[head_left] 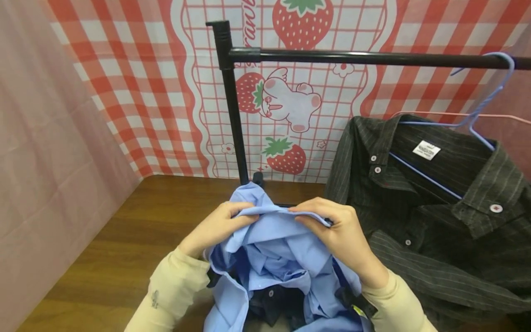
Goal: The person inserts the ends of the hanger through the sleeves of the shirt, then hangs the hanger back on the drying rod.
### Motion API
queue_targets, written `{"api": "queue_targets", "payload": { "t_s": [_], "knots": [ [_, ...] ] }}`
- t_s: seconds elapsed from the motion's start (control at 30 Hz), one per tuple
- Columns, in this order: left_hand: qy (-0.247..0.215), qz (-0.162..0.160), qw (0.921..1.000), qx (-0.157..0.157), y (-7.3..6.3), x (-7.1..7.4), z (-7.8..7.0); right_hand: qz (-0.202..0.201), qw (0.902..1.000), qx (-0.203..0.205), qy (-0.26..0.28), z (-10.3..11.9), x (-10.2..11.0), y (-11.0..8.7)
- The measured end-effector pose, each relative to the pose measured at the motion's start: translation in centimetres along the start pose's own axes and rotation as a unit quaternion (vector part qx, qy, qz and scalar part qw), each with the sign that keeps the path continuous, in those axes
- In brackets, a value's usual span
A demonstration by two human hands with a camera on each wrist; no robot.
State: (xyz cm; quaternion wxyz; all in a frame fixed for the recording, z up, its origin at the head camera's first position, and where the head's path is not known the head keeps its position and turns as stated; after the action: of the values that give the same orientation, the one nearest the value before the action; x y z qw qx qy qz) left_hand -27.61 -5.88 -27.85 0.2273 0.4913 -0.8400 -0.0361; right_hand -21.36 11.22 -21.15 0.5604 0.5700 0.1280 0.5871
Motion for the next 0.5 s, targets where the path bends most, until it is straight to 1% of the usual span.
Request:
{"api": "queue_targets", "payload": {
  "t_s": [0.03, 0.1, 0.13, 0.17, 0.23, 0.3, 0.33, 0.4, 0.47, 0.5],
  "knots": [
    [-0.020, 0.003, 0.9997, 0.014, 0.2, 0.2, 0.8, -0.004, 0.9999, 0.004, 0.016, -0.1, 0.1, 0.0],
    [-0.048, -0.006, 0.9980, 0.041, 0.5, 0.7, 2.4, -0.007, 0.9991, 0.004, 0.041, -0.4, 0.2, 0.0],
    [-0.052, -0.014, 0.9972, 0.053, 0.6, 1.0, 3.1, -0.009, 0.9990, 0.000, 0.044, -0.6, 0.2, -0.1],
    [-0.051, -0.023, 0.9962, 0.066, 0.6, 1.2, 3.8, -0.012, 0.9992, -0.004, 0.037, -0.8, 0.3, -0.1],
    [-0.030, -0.028, 0.9947, 0.094, 0.8, 1.4, 5.3, -0.017, 0.9997, -0.018, 0.003, -1.3, 0.3, -0.2],
    [0.000, -0.022, 0.9931, 0.115, 0.9, 1.3, 6.6, -0.026, 0.9979, -0.025, -0.055, -1.7, 0.2, -0.4],
    [0.011, -0.017, 0.9921, 0.124, 0.9, 1.2, 7.2, -0.030, 0.9953, -0.022, -0.090, -1.8, 0.2, -0.5],
    [0.022, -0.006, 0.9906, 0.135, 0.9, 0.8, 8.1, -0.039, 0.9873, 0.004, -0.154, -1.5, -0.2, -0.6],
    [0.015, -0.006, 0.9898, 0.142, 0.8, 0.6, 8.5, -0.038, 0.9791, 0.051, -0.193, -0.8, -0.8, -0.8],
    [0.005, -0.009, 0.9896, 0.144, 0.8, 0.5, 8.6, -0.027, 0.9755, 0.077, -0.204, -0.4, -1.2, -0.9]
  ]
}}
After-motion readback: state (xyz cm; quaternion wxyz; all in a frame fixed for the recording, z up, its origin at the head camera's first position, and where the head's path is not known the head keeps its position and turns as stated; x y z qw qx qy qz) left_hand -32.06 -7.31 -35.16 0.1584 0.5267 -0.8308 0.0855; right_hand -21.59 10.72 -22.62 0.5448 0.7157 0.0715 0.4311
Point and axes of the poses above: each hand's wrist, its own y-axis towards the middle knuckle, its own x-axis out of the back of the hand, z = x × y, the point moved 9 cm from there along y, towards the middle knuckle, and after that the axes turned 13 degrees about -y, right-handed, at the moved point
